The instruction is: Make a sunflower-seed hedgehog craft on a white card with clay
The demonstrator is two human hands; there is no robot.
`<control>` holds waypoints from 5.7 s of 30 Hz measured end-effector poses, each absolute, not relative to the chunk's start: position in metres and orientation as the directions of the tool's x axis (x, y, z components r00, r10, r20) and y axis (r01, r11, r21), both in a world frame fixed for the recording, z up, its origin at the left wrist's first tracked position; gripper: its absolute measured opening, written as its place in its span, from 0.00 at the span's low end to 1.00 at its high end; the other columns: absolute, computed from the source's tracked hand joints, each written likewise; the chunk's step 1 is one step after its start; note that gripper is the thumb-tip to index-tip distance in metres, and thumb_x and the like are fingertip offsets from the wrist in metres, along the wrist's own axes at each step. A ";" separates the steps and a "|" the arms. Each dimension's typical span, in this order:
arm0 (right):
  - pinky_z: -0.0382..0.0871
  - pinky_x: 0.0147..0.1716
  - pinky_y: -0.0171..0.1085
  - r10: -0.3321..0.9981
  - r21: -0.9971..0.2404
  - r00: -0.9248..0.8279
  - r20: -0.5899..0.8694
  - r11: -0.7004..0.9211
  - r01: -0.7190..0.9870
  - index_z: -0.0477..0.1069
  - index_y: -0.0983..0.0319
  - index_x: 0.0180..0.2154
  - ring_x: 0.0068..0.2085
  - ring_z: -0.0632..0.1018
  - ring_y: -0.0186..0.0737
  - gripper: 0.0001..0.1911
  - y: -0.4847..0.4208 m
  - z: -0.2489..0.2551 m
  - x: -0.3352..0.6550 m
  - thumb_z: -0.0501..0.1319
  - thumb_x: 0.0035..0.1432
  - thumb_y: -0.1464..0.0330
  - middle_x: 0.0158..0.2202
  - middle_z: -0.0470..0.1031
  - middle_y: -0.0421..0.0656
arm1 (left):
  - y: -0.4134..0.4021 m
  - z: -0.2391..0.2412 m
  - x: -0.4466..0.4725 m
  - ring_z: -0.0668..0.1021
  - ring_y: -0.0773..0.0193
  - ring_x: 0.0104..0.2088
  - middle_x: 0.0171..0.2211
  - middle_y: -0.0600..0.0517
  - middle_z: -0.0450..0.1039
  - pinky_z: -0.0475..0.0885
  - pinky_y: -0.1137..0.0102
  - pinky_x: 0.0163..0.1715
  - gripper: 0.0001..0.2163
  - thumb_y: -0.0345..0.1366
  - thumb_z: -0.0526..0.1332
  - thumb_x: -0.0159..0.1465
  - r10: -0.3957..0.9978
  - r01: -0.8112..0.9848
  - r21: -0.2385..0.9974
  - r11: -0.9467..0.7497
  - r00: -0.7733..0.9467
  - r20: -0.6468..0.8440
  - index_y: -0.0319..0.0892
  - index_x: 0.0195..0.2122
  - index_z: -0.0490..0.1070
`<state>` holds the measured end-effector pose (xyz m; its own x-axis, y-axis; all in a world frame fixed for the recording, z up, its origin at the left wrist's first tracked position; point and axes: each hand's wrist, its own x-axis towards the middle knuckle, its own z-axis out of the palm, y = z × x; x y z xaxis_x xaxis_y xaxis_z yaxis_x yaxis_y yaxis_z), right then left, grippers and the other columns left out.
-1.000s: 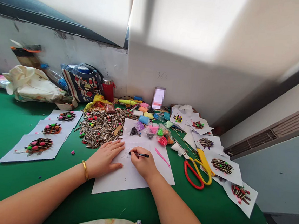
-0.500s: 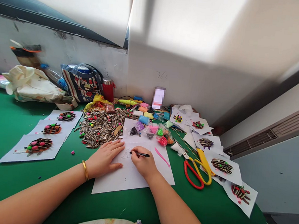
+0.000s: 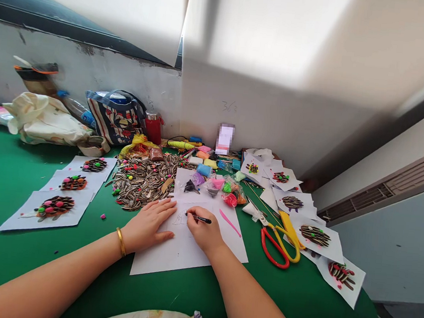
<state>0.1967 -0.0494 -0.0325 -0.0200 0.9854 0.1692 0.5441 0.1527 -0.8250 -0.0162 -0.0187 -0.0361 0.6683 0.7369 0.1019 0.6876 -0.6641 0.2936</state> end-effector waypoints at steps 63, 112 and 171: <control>0.68 0.38 0.37 0.985 -0.825 0.021 0.171 0.131 0.550 0.75 0.58 0.37 0.36 0.76 0.39 0.10 -0.049 -0.035 0.201 0.55 0.59 0.66 0.34 0.78 0.40 | -0.018 -0.035 -0.016 0.57 0.50 0.66 0.65 0.46 0.58 0.51 0.54 0.65 0.32 0.51 0.62 0.59 0.733 0.691 0.274 -0.669 0.674 0.089 0.44 0.62 0.62; 0.66 0.31 0.35 0.984 -0.805 0.006 0.179 0.142 0.577 0.74 0.59 0.30 0.30 0.74 0.37 0.10 -0.052 -0.033 0.197 0.54 0.54 0.71 0.28 0.76 0.39 | -0.018 -0.036 -0.016 0.57 0.50 0.66 0.65 0.46 0.58 0.49 0.54 0.65 0.31 0.51 0.62 0.59 0.735 0.682 0.302 -0.666 0.671 0.104 0.47 0.62 0.62; 0.66 0.35 0.35 0.988 -0.818 -0.035 0.147 0.142 0.557 0.74 0.59 0.32 0.34 0.75 0.38 0.10 -0.056 -0.031 0.195 0.54 0.57 0.70 0.31 0.76 0.39 | -0.018 -0.040 -0.016 0.57 0.51 0.66 0.66 0.46 0.56 0.52 0.55 0.64 0.31 0.51 0.61 0.59 0.752 0.717 0.237 -0.656 0.648 0.121 0.44 0.62 0.61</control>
